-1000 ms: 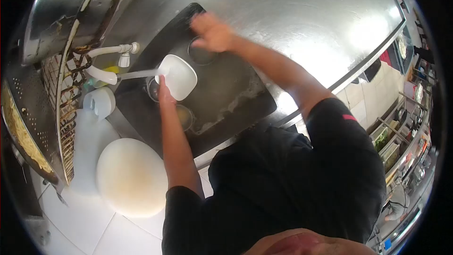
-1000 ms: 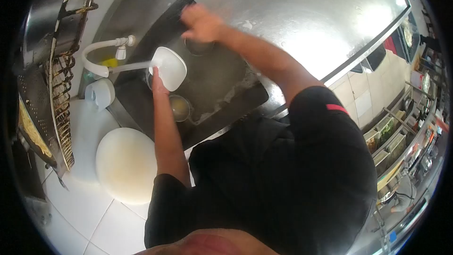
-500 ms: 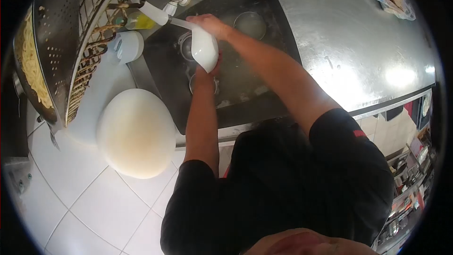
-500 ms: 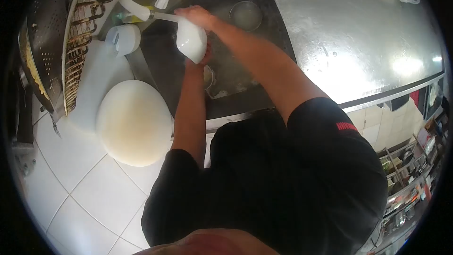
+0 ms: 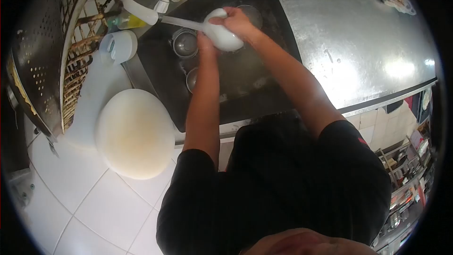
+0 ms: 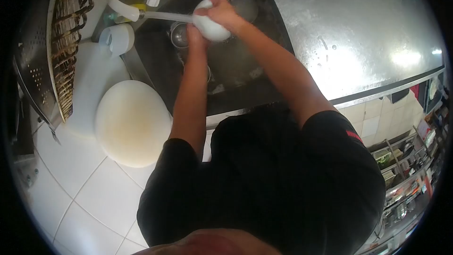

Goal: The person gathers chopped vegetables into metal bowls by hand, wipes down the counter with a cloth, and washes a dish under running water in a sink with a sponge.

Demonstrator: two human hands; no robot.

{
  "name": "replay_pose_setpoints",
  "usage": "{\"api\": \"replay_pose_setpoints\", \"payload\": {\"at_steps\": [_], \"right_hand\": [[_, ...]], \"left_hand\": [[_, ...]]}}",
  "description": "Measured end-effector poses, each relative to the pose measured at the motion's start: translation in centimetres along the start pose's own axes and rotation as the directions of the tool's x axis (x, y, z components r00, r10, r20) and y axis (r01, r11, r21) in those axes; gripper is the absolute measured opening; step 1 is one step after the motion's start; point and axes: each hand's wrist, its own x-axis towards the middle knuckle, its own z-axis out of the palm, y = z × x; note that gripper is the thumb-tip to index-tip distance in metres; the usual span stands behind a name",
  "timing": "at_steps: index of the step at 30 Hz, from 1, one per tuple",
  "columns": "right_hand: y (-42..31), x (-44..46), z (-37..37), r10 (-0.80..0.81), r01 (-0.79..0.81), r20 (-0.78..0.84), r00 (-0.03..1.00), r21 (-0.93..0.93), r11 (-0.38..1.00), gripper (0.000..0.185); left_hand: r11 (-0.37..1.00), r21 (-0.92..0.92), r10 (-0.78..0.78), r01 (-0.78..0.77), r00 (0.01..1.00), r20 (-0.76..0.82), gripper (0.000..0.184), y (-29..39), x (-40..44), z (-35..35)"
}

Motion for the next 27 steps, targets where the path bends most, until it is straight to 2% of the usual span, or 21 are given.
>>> {"api": "replay_pose_setpoints", "payload": {"at_steps": [1, 2, 3, 5, 8, 11, 12, 13, 14, 15, 16, 17, 18, 19, 20, 21, 22, 24, 25, 26, 27], "right_hand": [[-0.8, -0.1, 0.8, -0.05, 0.043, -0.05, 0.997, -0.146, 0.988, 0.045], [-1.6, -0.2, 1.4, -0.155, 0.175, 0.084, 0.984, -0.364, 0.915, 0.038], [-2.0, -1.0, 2.5, -0.238, 0.278, 0.144, 0.961, -0.508, 0.815, 0.036], [-2.3, -2.4, 4.4, -0.356, 0.454, 0.3, 0.885, -0.724, 0.519, 0.03], [-0.8, -2.4, 4.7, -0.336, 0.609, 0.512, 0.791, -0.714, 0.345, 0.028], [-0.1, -3.0, 2.7, -0.362, 0.789, 0.702, 0.613, -0.528, 0.313, 0.019], [-0.2, -2.7, 2.1, -0.198, 0.661, 0.685, 0.701, -0.521, 0.54, 0.018], [-0.5, -2.1, 1.4, -0.015, 0.475, 0.673, 0.74, -0.506, 0.72, 0.018], [-0.6, -1.1, 0.8, 0.172, 0.245, 0.665, 0.726, -0.484, 0.84, 0.018], [0.8, 0.5, 0.9, -0.056, 0.294, 0.546, 0.836, -0.359, 0.886, 0.023], [4.8, 4.2, 1.6, -0.151, 0.188, 0.349, 0.925, -0.075, 0.979, 0.026], [7.6, 7.1, 2.6, -0.171, 0.139, 0.118, 0.978, 0.236, 0.962, 0.031], [6.8, 6.7, 3.8, 0.022, -0.054, 0.075, 0.997, 0.457, 0.888, 0.028], [5.5, 5.7, 4.6, 0.014, -0.05, 0.232, 0.973, 0.149, 0.988, 0.03], [3.6, 4.5, 5.1, 0.06, 0.006, 0.377, 0.924, -0.172, 0.985, 0.032], [1.8, 3.5, 5.3, 0.158, 0.105, 0.491, 0.857, -0.466, 0.879, 0.035], [0.2, 2.8, 5.7, 0.05, 0.214, 0.446, 0.894, -0.521, 0.826, 0.04], [-2.3, 2.0, 6.1, -0.181, 0.402, 0.386, 0.905, -0.633, 0.661, 0.05], [-2.3, 1.9, 5.4, -0.436, 0.509, 0.289, 0.852, -0.649, 0.565, 0.054], [-2.2, 2.4, 3.9, -0.668, 0.593, 0.197, 0.717, -0.675, 0.438, 0.057], [-2.0, 2.5, 2.7, -0.85, 0.635, 0.102, 0.517, -0.711, 0.301, 0.061]], "left_hand": [[0.999, -0.037, 0.027, -0.024, 0.996, 0.087, 0.044, -0.2, 0.5, 0.0], [0.996, -0.075, 0.054, -0.041, 0.984, 0.171, 0.045, -0.8, 1.0, -0.7], [0.992, -0.117, 0.084, -0.056, 0.964, 0.254, 0.046, -1.5, 1.7, -1.3], [0.98, -0.195, 0.084, -0.028, 0.955, 0.285, 0.045, -0.1, 0.3, -0.3], [0.957, -0.289, 0.099, -0.012, 0.952, 0.29, 0.044, 4.1, -3.3, 1.4], [0.975, -0.216, 0.006, 0.054, 0.963, 0.268, 0.041, 5.1, -4.0, -0.9], [0.98, -0.179, -0.038, 0.088, 0.965, 0.261, 0.04, 5.1, -3.7, -2.3], [0.982, -0.142, -0.082, 0.121, 0.964, 0.254, 0.039, 4.5, -3.4, -3.8], [0.991, -0.071, -0.094, 0.112, 0.972, 0.217, 0.039, 3.7, -2.9, -5.0], [0.994, 0.002, -0.107, 0.108, 0.978, 0.178, 0.04, 2.7, -2.5, -6.0], [0.991, 0.075, -0.117, 0.107, 0.983, 0.142, 0.041, 2.0, -2.3, -6.4], [0.992, 0.093, -0.092, 0.085, 0.993, 0.077, 0.041, 1.7, -2.7, -5.6], [0.992, 0.112, -0.066, 0.064, 0.998, 0.014, 0.041, 1.4, -3.6, -4.4], [0.99, 0.134, -0.041, 0.048, 0.998, -0.05, 0.041, 1.1, -4.2, -3.8], [0.996, 0.076, -0.038, 0.036, 0.999, 0.026, 0.041, 1.0, -4.0, -4.4], [0.999, 0.014, -0.032, 0.03, 0.995, 0.098, 0.041, 1.0, -3.6, -5.8], [0.998, -0.051, -0.023, 0.032, 0.986, 0.167, 0.042, 1.0, -3.3, -6.8], [0.999, -0.002, -0.05, 0.05, 0.994, 0.095, 0.04, 2.1, -2.9, -6.4], [0.998, 0.025, -0.057, 0.056, 0.997, 0.051, 0.04, 2.7, -3.1, -6.2], [0.998, 0.006, -0.063, 0.063, 0.997, 0.04, 0.037, 3.1, -3.0, -6.4], [0.999, 0.021, -0.044, 0.043, 0.998, 0.046, 0.038, 3.2, -2.7, -6.5]]}}
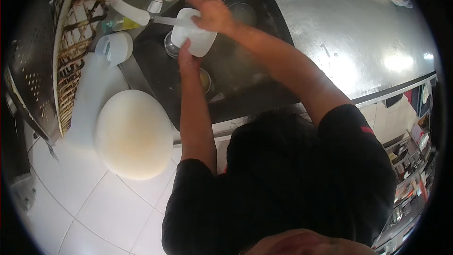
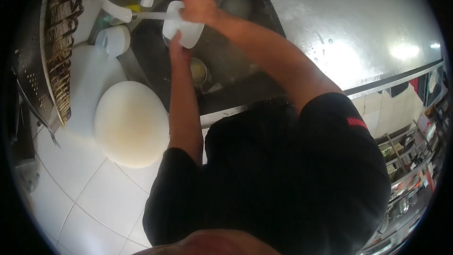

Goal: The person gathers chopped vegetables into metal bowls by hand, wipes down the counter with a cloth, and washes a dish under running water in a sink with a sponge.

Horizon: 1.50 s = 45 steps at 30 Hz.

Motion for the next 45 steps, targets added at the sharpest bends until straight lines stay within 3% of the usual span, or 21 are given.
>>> {"api": "replay_pose_setpoints", "payload": {"at_steps": [1, 3, 7, 9, 11, 14, 15, 18, 19, 21, 22, 25, 28, 31, 33, 34, 35, 40, 41, 44, 45], "right_hand": [[0.6, -0.9, -0.5, 0.174, -0.184, 0.207, 0.963, 0.028, 0.983, 0.058], [2.2, -2.5, -0.9, 0.439, -0.515, 0.573, 0.692, -0.035, 0.857, 0.052], [3.2, -2.9, -1.3, 0.541, -0.512, 0.529, 0.654, -0.217, 0.831, 0.046], [2.8, -1.9, -1.1, 0.396, -0.365, 0.635, 0.663, -0.188, 0.912, 0.043], [2.2, -1.6, 0.3, 0.247, -0.172, 0.723, 0.646, -0.177, 0.969, 0.039], [3.6, -2.1, 0.8, 0.182, -0.132, 0.672, 0.718, -0.125, 0.983, 0.04], [4.8, -2.3, 0.7, 0.291, -0.271, 0.651, 0.701, -0.134, 0.953, 0.038], [4.1, -5.8, -0.5, 0.617, -0.856, 0.683, 0.391, 0.023, 0.517, 0.029], [5.7, -11.4, 2.7, 0.469, -0.736, 0.592, 0.655, 0.358, 0.575, 0.026], [3.8, -16.3, 3.9, 0.47, -0.79, 0.671, 0.574, 0.604, 0.103, 0.025], [0.6, -16.0, 2.2, 0.412, -0.833, 0.882, 0.228, 0.396, -0.388, 0.027], [-0.2, -17.0, 3.0, 0.532, -0.61, 0.818, 0.222, 0.542, -0.579, 0.024], [0.1, -13.6, 4.9, 0.804, -0.863, 0.559, 0.203, 0.491, -0.123, 0.021], [-1.2, -9.0, -0.1, 0.593, -0.669, 0.311, 0.743, 0.33, 0.666, 0.029], [-1.5, -5.3, -3.4, 0.397, -0.492, 0.399, 0.826, 0.171, 0.854, 0.033], [-1.4, -4.4, -4.3, 0.293, -0.376, 0.454, 0.841, 0.101, 0.921, 0.035], [-0.6, -4.0, -4.2, 0.31, -0.378, 0.501, 0.808, 0.037, 0.925, 0.035], [3.5, -2.2, -4.6, 0.37, -0.303, 0.658, 0.656, -0.219, 0.928, 0.035], [2.9, -1.8, -4.9, 0.422, -0.293, 0.709, 0.565, -0.305, 0.906, 0.031], [2.1, -2.8, -2.9, 0.279, -0.05, 0.789, 0.548, -0.302, 0.952, 0.029], [1.9, -3.4, -1.5, 0.233, -0.072, 0.779, 0.583, -0.236, 0.969, 0.028]], "left_hand": [[1.0, 0.022, 0.012, -0.012, 1.0, 0.008, 0.038, -0.4, 0.7, -0.6], [0.997, 0.061, -0.051, 0.052, 0.998, -0.026, 0.039, -0.4, 0.9, 0.6], [0.937, 0.346, -0.018, 0.052, 0.995, -0.101, 0.041, -0.6, -1.4, 2.7], [0.837, 0.542, -0.03, 0.075, 0.995, -0.091, 0.042, -0.4, -1.1, 2.9], [0.833, 0.547, -0.018, 0.084, 0.992, -0.125, 0.04, -0.5, -0.9, 2.3], [0.84, 0.542, 0.073, 0.011, 0.988, -0.134, 0.04, 0.4, -1.8, 2.6], [0.843, 0.538, 0.118, -0.027, 0.984, -0.136, 0.041, 0.9, -2.5, 2.9], [0.766, 0.629, 0.257, -0.132, 0.96, -0.111, 0.039, 1.5, -2.9, 3.2], [0.736, 0.676, 0.252, -0.034, 0.941, -0.227, 0.038, 0.8, -0.9, 1.1], [0.751, 0.66, 0.259, -0.022, 0.929, -0.263, 0.036, 0.3, -1.2, 0.7], [0.758, 0.652, 0.261, -0.017, 0.924, -0.28, 0.036, -0.1, -1.3, 0.7], [0.847, 0.528, 0.191, -0.059, 0.961, -0.198, 0.035, -1.1, -2.1, -0.5], [0.961, 0.249, 0.179, -0.119, 0.956, -0.231, 0.036, -1.8, -2.8, 0.4], [0.995, 0.072, 0.084, -0.073, 0.981, -0.173, 0.038, -1.8, -2.3, 0.0], [0.996, 0.047, 0.082, -0.075, 0.979, -0.184, 0.038, -1.5, -2.0, 0.0], [0.996, 0.034, 0.082, -0.077, 0.978, -0.19, 0.038, -1.4, -2.0, 0.5], [0.985, 0.056, 0.168, -0.163, 0.978, -0.12, 0.038, -1.5, -1.9, 1.0], [0.864, 0.477, 0.204, -0.16, 0.978, -0.043, 0.034, 1.5, -2.0, 6.0], [0.846, 0.505, 0.21, -0.171, 0.977, -0.021, 0.034, 2.1, -1.8, 6.8], [0.79, 0.556, 0.239, -0.257, 0.965, 0.107, 0.039, 3.8, -1.0, 8.4], [0.798, 0.529, 0.249, -0.289, 0.957, 0.146, 0.04, 4.3, -1.1, 8.8]]}}
